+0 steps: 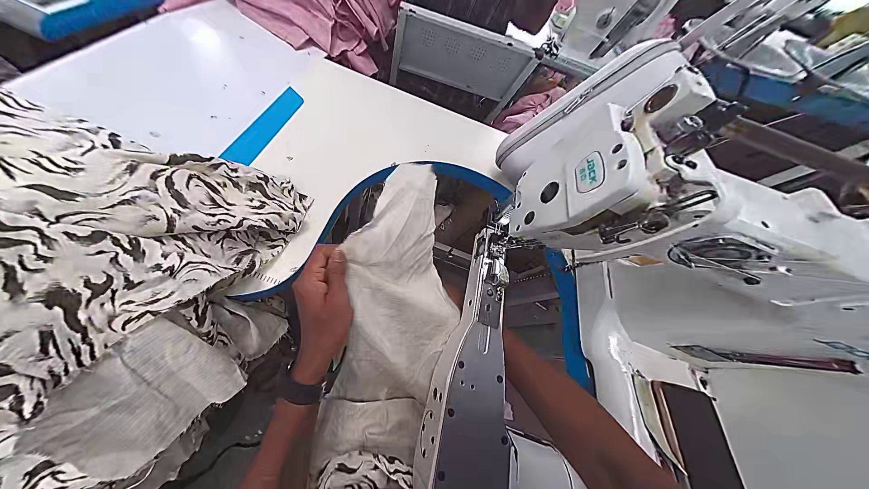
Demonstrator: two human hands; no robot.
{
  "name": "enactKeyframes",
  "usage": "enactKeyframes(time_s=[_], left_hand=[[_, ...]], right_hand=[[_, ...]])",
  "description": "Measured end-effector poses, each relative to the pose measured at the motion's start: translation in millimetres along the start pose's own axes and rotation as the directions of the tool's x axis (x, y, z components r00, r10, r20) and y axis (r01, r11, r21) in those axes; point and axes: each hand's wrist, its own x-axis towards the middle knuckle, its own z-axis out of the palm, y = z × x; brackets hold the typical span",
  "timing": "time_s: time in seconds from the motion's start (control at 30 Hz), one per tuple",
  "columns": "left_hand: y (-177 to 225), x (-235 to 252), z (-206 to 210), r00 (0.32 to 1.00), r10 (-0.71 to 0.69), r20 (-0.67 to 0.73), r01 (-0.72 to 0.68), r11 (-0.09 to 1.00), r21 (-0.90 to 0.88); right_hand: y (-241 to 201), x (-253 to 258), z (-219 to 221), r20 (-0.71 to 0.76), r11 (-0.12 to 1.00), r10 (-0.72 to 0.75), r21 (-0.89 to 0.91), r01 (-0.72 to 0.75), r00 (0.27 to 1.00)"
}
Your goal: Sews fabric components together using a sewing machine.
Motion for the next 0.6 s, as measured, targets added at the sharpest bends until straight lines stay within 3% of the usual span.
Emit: enactKeyframes(time_s=[0.03,0.07,0.13,0.2,0.23,0.3,0.33,0.37,0.4,0.43,0.47,0.5,0.53,0.57,0.6], left_hand=[[-12.4,-7.7,-4.1,0.998,-0.044,-0.046,0.044,0.999,-0.001],[-22.8,-17.4,-5.8,0.993,-0.085,-0.078,0.087,0.996,0.023],[-32.3,-31.2,-3.5,0.985,-0.145,-0.098,0.155,0.983,0.101],[-34.3,-55.1,-4.6,0.945,-0.326,0.011,0.314,0.918,0.243],[-35.7,-65.6,-9.2,0.881,-0.457,0.126,0.397,0.857,0.328],[-49.4,-81.5,-22.1,0.61,-0.685,0.398,0.466,0.717,0.519],[-59.5,-84.5,-25.3,0.451,-0.735,0.507,0.425,0.676,0.602],[-69.2,-84.9,-23.8,0.34,-0.741,0.579,0.374,0.672,0.64],[-71.2,-81.7,-18.1,0.299,-0.72,0.627,0.338,0.694,0.636],[-64.1,-72.6,-7.5,0.333,-0.671,0.662,0.314,0.741,0.593],[-47.3,-61.1,7.9,0.421,-0.597,0.683,0.296,0.802,0.519],[-23.4,-50.3,26.7,0.534,-0.489,0.69,0.274,0.872,0.406],[6.8,-43.5,46.2,0.605,-0.382,0.699,0.266,0.924,0.275],[39.0,-44.5,58.4,0.586,-0.303,0.752,0.309,0.941,0.139],[65.2,-53.1,61.5,0.484,-0.249,0.839,0.414,0.91,0.032]], right_hand=[[46.0,22.2,-5.6,-0.167,0.972,-0.221,0.042,0.231,0.961],[79.2,33.7,-19.5,-0.233,0.945,-0.289,0.086,0.316,0.928],[75.1,11.5,-71.5,-0.125,0.991,-0.125,0.031,0.13,0.984],[78.5,-19.1,-96.7,-0.047,0.949,-0.008,-0.314,-0.008,0.999],[81.9,-36.2,-104.3,0.023,0.859,0.1,-0.507,-0.075,0.995],[90.1,-79.7,-112.2,0.104,0.666,0.344,-0.727,-0.164,0.933],[95.5,-98.5,-114.8,0.118,0.606,0.411,-0.776,-0.174,0.904],[99.6,-111.9,-116.5,0.118,0.578,0.44,-0.796,-0.181,0.89],[98.6,-123.4,-116.8,0.091,0.59,0.407,-0.786,-0.186,0.909],[89.9,-135.0,-114.3,0.023,0.649,0.289,-0.74,-0.178,0.957],[78.6,-147.8,-107.4,-0.082,0.742,0.077,-0.66,-0.112,0.994],[67.2,-156.3,-94.4,-0.221,0.818,-0.195,-0.575,0.034,0.956],[57.3,-160.2,-79.9,-0.341,0.815,-0.433,-0.544,0.201,0.835],[50.7,-164.6,-67.3,-0.389,0.748,-0.608,-0.571,0.337,0.692],[50.9,-170.9,-58.8,-0.381,0.655,-0.733,-0.617,0.436,0.564]])
